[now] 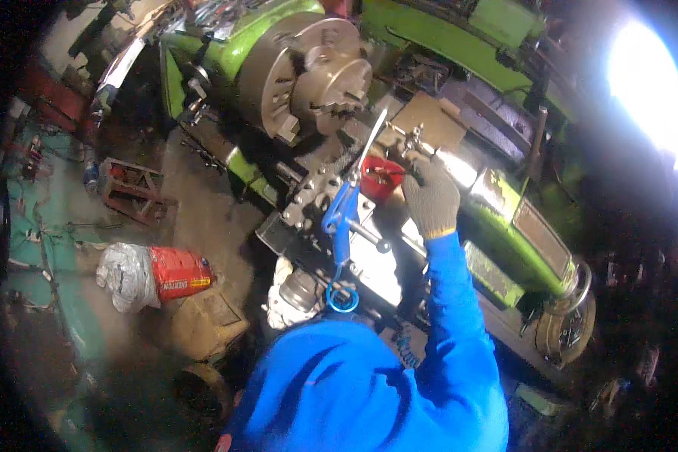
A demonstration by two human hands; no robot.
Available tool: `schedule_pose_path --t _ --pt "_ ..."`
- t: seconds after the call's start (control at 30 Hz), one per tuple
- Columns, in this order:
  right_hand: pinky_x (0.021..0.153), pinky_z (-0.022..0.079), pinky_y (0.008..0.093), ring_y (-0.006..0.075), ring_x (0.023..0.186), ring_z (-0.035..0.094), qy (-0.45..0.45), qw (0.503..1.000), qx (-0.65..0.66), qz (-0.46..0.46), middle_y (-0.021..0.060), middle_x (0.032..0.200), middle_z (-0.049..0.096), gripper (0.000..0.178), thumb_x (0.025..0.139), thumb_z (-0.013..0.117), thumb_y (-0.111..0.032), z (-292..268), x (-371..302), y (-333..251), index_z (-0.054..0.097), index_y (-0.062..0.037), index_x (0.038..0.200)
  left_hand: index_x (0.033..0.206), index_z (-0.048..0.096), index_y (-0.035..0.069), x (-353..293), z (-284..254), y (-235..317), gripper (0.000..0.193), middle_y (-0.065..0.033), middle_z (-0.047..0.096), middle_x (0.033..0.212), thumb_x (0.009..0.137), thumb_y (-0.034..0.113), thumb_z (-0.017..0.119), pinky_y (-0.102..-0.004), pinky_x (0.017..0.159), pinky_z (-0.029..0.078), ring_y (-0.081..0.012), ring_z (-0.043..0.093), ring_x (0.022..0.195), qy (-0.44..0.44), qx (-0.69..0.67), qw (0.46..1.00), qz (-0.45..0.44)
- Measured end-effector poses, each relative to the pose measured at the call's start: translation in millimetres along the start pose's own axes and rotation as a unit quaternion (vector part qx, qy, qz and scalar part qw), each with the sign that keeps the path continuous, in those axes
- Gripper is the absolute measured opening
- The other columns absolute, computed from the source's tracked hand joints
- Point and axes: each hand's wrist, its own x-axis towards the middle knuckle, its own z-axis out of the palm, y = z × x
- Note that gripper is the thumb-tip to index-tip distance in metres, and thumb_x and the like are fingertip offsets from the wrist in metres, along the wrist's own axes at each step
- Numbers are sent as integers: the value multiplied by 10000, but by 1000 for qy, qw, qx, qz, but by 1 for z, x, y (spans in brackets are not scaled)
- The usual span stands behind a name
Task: The person operates a green metal lathe in a workshop, using a wrench to tighten the chuck and adjusting the tool post and tailstock. They repeatedly engage and disengage the chuck while making fine adjustments to the machine's components.
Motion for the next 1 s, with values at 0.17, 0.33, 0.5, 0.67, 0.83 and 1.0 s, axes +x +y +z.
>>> schedule_pose_path --t 0.17,0.33,0.5,0.67,0.83,1.0 --pt "919 576 447 379 1062 725 -12 1000 8 16 178 1159 752 347 861 733 -187 -3 -12 6 763 -72 1187 1164 696 106 -5 -16 -3 286 -65 693 921 1023 355 705 -444 586 544 -225 659 733 2 -11 1000 -15" --pt "889 574 428 353 989 747 -10 993 85 82 170 1066 771 321 913 719 -189 -9 -13 9 751 -44 1198 1172 701 102 0 -22 5 300 -73 702 925 1018 359 710 -455 607 556 -233 670 747 4 -33 999 -14" --pt "897 550 362 216 984 711 34 981 127 144 143 1055 761 304 948 710 -187 -2 -32 42 734 -9 1192 1180 706 97 10 -11 15 314 -81 710 929 1013 363 714 -466 628 567 -241 681 761 7 -40 999 -16" --pt "898 531 327 159 983 662 113 922 281 241 103 1025 729 273 970 671 -190 2 -50 37 730 8 1148 1188 711 93 11 -10 16 328 -89 719 933 1008 367 719 -477 649 578 -250 691 776 13 -38 999 -30" --pt "935 531 349 199 1047 670 100 944 210 233 123 1119 735 285 949 678 -172 16 -56 59 738 26 1145 1196 716 88 9 -6 15 342 -97 727 937 1003 371 723 -489 670 589 -258 702 790 23 -55 997 -52" --pt "808 535 380 227 890 663 137 990 -28 30 78 964 692 141 927 693 -152 15 -58 91 705 -19 970 1204 721 84 14 -4 22 356 -104 736 941 998 375 728 -500 691 601 -266 713 804 44 -101 989 -98"
